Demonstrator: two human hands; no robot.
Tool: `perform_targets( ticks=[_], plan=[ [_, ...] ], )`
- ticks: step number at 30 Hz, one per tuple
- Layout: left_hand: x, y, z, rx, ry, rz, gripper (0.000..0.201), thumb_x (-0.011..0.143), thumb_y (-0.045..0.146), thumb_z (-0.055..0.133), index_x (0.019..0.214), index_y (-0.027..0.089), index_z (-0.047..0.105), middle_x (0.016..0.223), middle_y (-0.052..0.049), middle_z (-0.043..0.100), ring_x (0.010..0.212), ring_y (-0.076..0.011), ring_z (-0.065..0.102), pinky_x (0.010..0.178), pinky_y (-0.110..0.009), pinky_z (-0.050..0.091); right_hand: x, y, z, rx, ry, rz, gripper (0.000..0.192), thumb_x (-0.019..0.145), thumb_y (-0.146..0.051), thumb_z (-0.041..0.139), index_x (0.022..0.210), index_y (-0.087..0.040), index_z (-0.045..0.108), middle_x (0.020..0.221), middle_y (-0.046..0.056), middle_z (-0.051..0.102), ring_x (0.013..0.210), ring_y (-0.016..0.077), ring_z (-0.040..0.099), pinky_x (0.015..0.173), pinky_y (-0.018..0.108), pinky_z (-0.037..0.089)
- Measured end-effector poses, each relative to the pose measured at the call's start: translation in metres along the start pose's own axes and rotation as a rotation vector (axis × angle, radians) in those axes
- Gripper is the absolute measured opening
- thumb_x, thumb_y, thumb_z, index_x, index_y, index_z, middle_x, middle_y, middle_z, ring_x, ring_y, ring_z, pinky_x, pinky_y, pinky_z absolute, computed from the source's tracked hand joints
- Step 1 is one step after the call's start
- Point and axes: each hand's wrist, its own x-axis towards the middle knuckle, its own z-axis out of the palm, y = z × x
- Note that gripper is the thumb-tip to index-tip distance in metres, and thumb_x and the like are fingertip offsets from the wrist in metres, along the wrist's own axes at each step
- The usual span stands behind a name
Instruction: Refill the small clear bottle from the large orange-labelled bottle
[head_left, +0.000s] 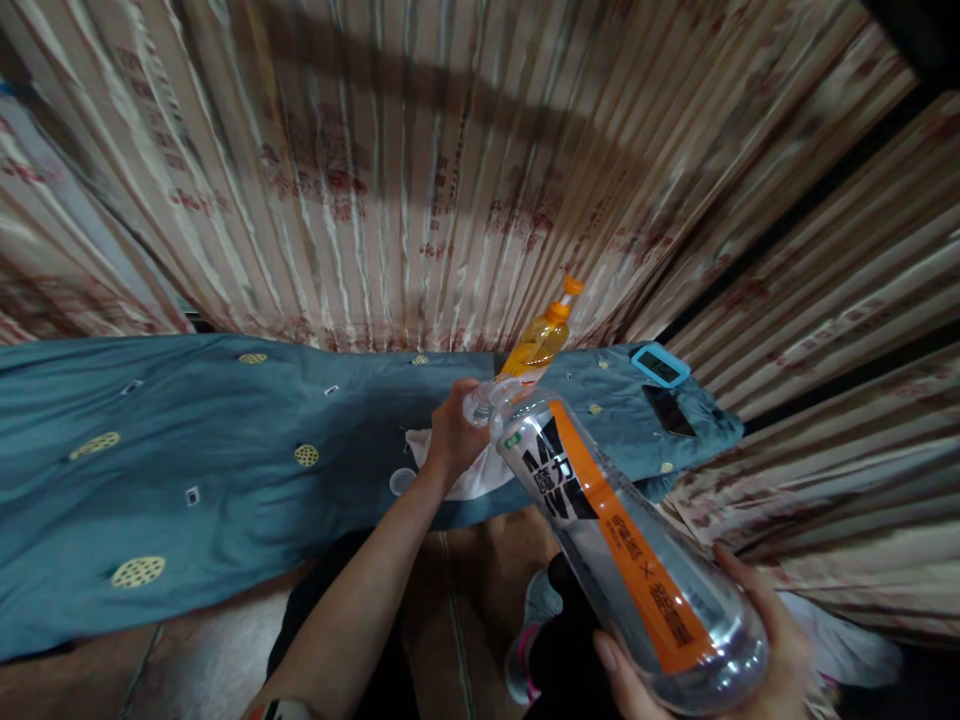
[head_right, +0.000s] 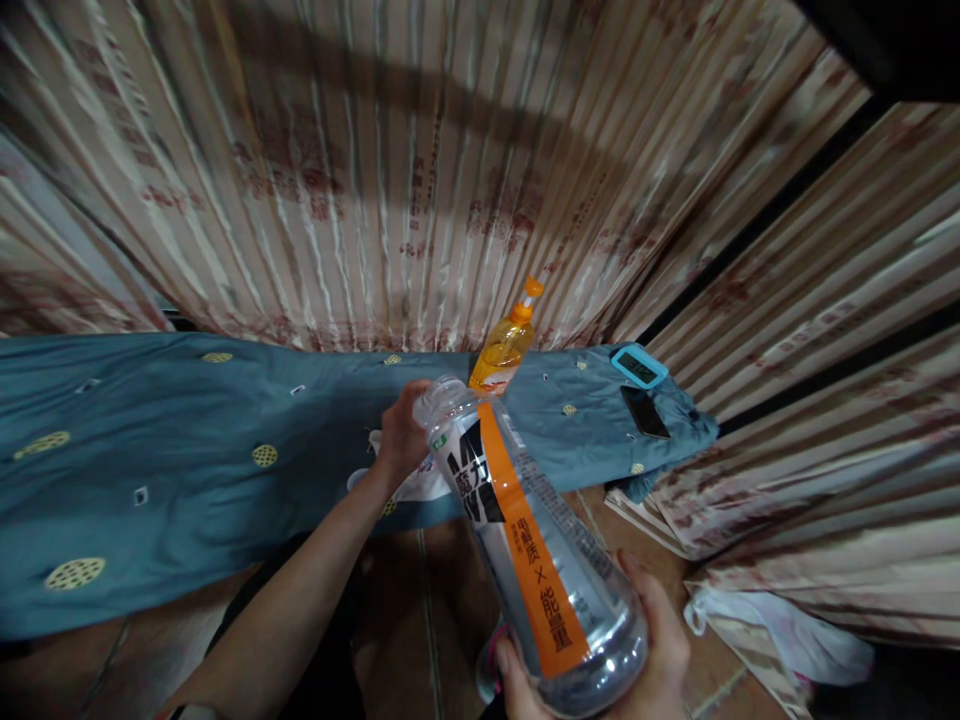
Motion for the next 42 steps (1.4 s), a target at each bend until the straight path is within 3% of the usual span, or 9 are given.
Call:
perform_targets(
  ticks=[7,11,15,21,26,31,33,37,42],
  plan=[
    [-0.002,-0.001,0.001,0.034,-0.007,0.016,0.036,0.065,0.021,0.072,0.096,0.022,0.054,0.084,0.0,0.069,0.075,-0.0179,0.067,0.071,-0.028,0.051,0.003,-0.02,-0.002,-0.038,0.003,0.041,0.103,0.052,-0.059,0.08,0.141,-0.022,0.042,0.122,0.014,0.053,0.106,0.039,0.055,0.092,0.058,0.043],
    [-0.002,-0.001,0.001,0.038,-0.011,0.033,0.036,0.066,0.023,0.073,0.096,0.021,0.054,0.083,-0.001,0.069,0.074,-0.0182,0.067,0.069,-0.028,0.051,0.005,-0.04,0.0,-0.062,0.03,0.097,0.097,0.063,-0.064,0.072,0.14,-0.013,0.043,0.102,0.012,0.059,0.085,0.0303,0.058,0.073,0.046,0.047],
    [-0.002,-0.001,0.001,0.02,-0.007,0.079,0.034,0.066,0.021,0.071,0.095,0.019,0.054,0.082,-0.001,0.069,0.072,-0.0167,0.066,0.068,-0.027,0.051,0.006,-0.043,0.001,-0.071,0.064,0.09,0.101,0.06,-0.069,0.071,0.138,-0.01,0.046,0.096,0.011,0.059,0.076,0.026,0.057,0.061,0.036,0.043],
    [-0.001,0.0,-0.001,-0.076,0.003,0.078,0.028,0.071,0.029,0.069,0.093,0.018,0.056,0.086,-0.002,0.069,0.078,-0.0166,0.065,0.073,-0.028,0.051,0.007,-0.036,-0.002,-0.069,0.002,0.036,0.104,0.065,-0.074,0.064,0.14,-0.006,0.04,0.111,0.016,0.057,0.093,0.0282,0.059,0.078,0.039,0.047],
    [0.002,0.003,-0.003,-0.065,-0.02,0.032,0.026,0.07,0.033,0.069,0.089,0.019,0.058,0.084,-0.001,0.068,0.076,-0.0161,0.065,0.07,-0.027,0.05,0.008,-0.047,-0.005,-0.09,-0.06,0.227,0.109,0.062,-0.082,0.057,0.14,-0.009,0.038,0.112,0.017,0.06,0.092,0.0315,0.062,0.074,0.041,0.049],
    [0.003,0.009,-0.006,0.001,-0.087,-0.068,0.032,0.066,0.03,0.072,0.092,0.018,0.057,0.085,-0.002,0.07,0.076,-0.0182,0.067,0.069,-0.027,0.05,0.003,-0.043,-0.004,-0.041,-0.08,0.281,0.104,0.061,-0.081,0.058,0.139,-0.016,0.038,0.12,0.015,0.059,0.097,0.0305,0.063,0.077,0.039,0.052],
    [0.003,0.009,-0.006,0.003,-0.106,-0.073,0.035,0.065,0.028,0.073,0.094,0.019,0.056,0.086,-0.002,0.07,0.076,-0.0187,0.067,0.069,-0.028,0.051,0.001,-0.034,-0.002,-0.028,-0.086,0.256,0.1,0.063,-0.077,0.061,0.138,-0.017,0.038,0.12,0.015,0.059,0.096,0.0296,0.065,0.075,0.038,0.054],
    [0.004,0.006,-0.005,0.01,-0.097,-0.006,0.031,0.066,0.027,0.07,0.091,0.019,0.054,0.087,-0.002,0.068,0.079,-0.0189,0.067,0.072,-0.03,0.051,0.003,-0.023,0.001,-0.057,-0.075,0.014,0.092,0.066,-0.063,0.07,0.137,-0.015,0.037,0.119,0.016,0.06,0.094,0.0275,0.067,0.071,0.034,0.056],
    [0.007,0.003,-0.004,0.035,-0.131,-0.064,0.035,0.063,0.024,0.069,0.094,0.022,0.051,0.087,0.0,0.068,0.078,-0.0184,0.066,0.072,-0.028,0.048,0.006,-0.033,0.003,-0.004,-0.055,0.034,0.084,0.069,-0.063,0.066,0.133,-0.016,0.039,0.115,0.015,0.062,0.096,0.0284,0.068,0.074,0.036,0.057]
  ],
)
